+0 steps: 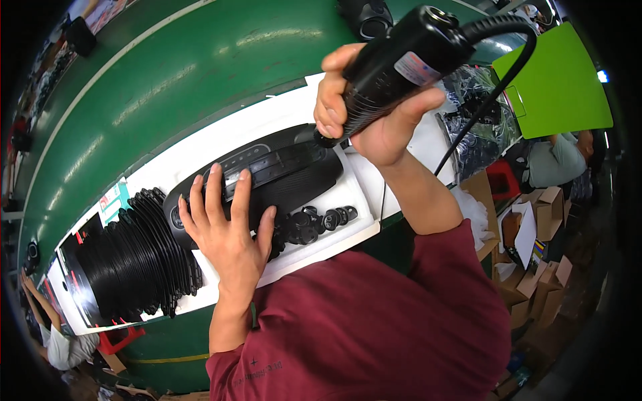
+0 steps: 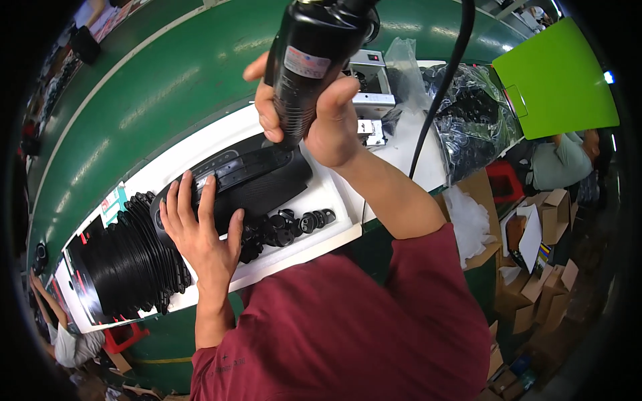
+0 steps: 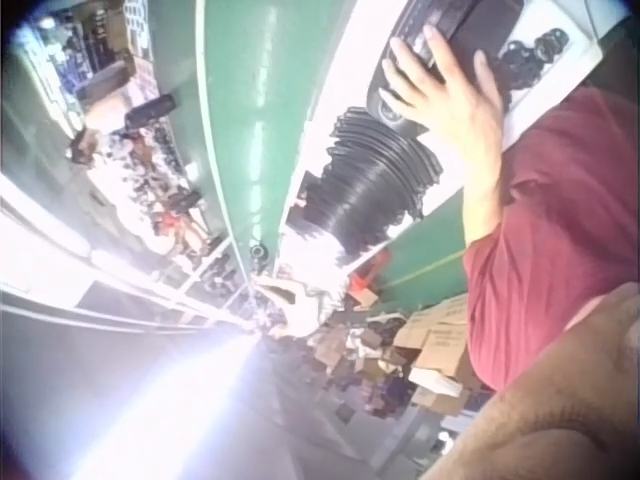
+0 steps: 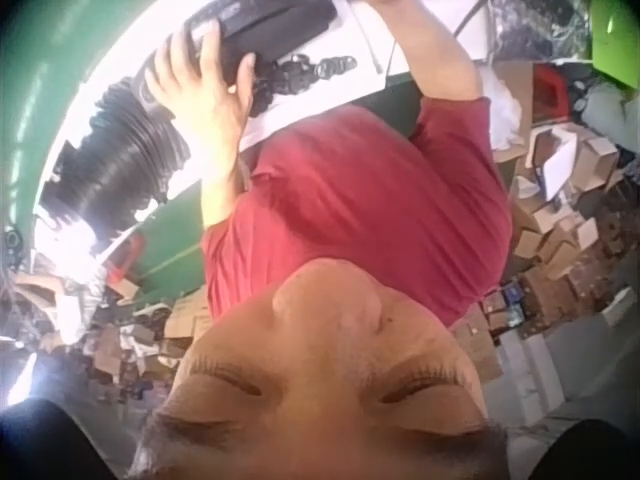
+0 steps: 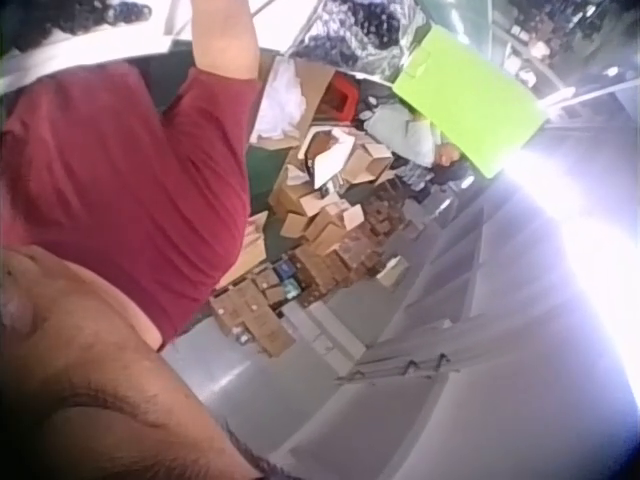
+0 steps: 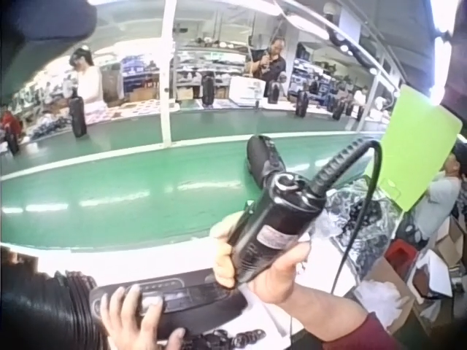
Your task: The person assembles electronic components by securing internal components into a speaker casing with fasteners, using an electric screwdriver.
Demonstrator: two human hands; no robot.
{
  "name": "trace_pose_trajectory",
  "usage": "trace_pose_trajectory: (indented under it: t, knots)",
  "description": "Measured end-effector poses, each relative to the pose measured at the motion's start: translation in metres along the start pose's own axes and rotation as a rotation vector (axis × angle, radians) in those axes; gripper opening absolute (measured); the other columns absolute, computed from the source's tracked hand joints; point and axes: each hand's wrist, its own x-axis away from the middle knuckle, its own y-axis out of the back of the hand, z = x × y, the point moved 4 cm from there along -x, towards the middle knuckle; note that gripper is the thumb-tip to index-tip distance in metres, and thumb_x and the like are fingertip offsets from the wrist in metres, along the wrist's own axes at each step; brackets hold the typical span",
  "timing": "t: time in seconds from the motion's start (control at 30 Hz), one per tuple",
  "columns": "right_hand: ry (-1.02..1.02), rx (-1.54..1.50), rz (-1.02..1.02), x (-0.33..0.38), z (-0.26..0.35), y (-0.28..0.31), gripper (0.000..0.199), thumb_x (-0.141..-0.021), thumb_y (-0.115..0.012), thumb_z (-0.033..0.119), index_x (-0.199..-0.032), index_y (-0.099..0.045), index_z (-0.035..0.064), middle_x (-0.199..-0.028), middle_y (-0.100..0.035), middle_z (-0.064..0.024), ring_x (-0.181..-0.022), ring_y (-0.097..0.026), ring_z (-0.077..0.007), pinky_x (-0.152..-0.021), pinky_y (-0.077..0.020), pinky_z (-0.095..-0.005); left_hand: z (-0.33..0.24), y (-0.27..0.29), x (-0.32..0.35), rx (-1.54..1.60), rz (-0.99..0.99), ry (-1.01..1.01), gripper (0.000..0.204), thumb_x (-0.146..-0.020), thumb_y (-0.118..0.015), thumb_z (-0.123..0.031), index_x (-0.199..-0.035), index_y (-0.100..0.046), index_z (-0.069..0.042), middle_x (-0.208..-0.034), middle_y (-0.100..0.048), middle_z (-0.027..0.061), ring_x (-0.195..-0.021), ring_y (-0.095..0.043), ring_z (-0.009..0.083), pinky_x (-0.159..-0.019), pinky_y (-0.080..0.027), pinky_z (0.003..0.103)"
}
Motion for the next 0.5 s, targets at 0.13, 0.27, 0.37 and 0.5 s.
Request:
trace_pose_trajectory:
  t: [0.13,0.27,0.37,0.5]
  knots:
    - [0.209,-0.017,-0.052,0.011,0.026,0.015,0.123,-0.068,-0.04,0.101,-0.135,-0.05,-0.0007,-0.074,-0.056,-0.0075,-0.058,-0.055,-0.0168,-0.054,-0.049,-0.0321,0.004,-0.002,0.004,0.004,-0.009,-0.001,0.062,-0.082,-0.082,-0.031,-0.14,-0.063,-0.015,-0.152,-0.05,0.0187,-0.141,-0.044,0.0429,-0.118,-0.025,0.062]
    - [0.235,0.12,-0.197,0.047,0.041,0.056,0.12,-0.07,-0.043,0.1,-0.138,-0.05,0.0018,-0.084,-0.058,-0.0048,-0.069,-0.057,-0.0169,-0.064,-0.0489,-0.0334,0.002,0.0,0.004,-0.006,-0.021,-0.013,0.063,-0.082,-0.081,-0.031,-0.14,-0.062,-0.016,-0.153,-0.05,0.0177,-0.141,-0.043,0.0426,-0.118,-0.025,0.061]
    - [0.148,0.266,-0.337,0.066,0.024,0.08,0.115,-0.077,-0.047,0.095,-0.136,-0.048,-0.0034,-0.083,-0.057,-0.0057,-0.069,-0.056,-0.0156,-0.066,-0.0478,-0.0315,0.001,0.0,0.002,-0.025,-0.02,-0.021,0.064,-0.083,-0.081,-0.031,-0.142,-0.061,-0.016,-0.154,-0.049,0.0175,-0.142,-0.043,0.0423,-0.119,-0.025,0.06]
    - [0.157,0.329,-0.392,0.073,0.003,0.095,0.11,-0.079,-0.049,0.093,-0.131,-0.05,-0.0036,-0.08,-0.057,-0.0055,-0.067,-0.055,-0.0145,-0.064,-0.0473,-0.0297,0.002,-0.001,0.002,-0.033,-0.004,-0.013,0.065,-0.083,-0.08,-0.031,-0.143,-0.061,-0.015,-0.154,-0.049,0.0176,-0.142,-0.043,0.0423,-0.119,-0.025,0.06]
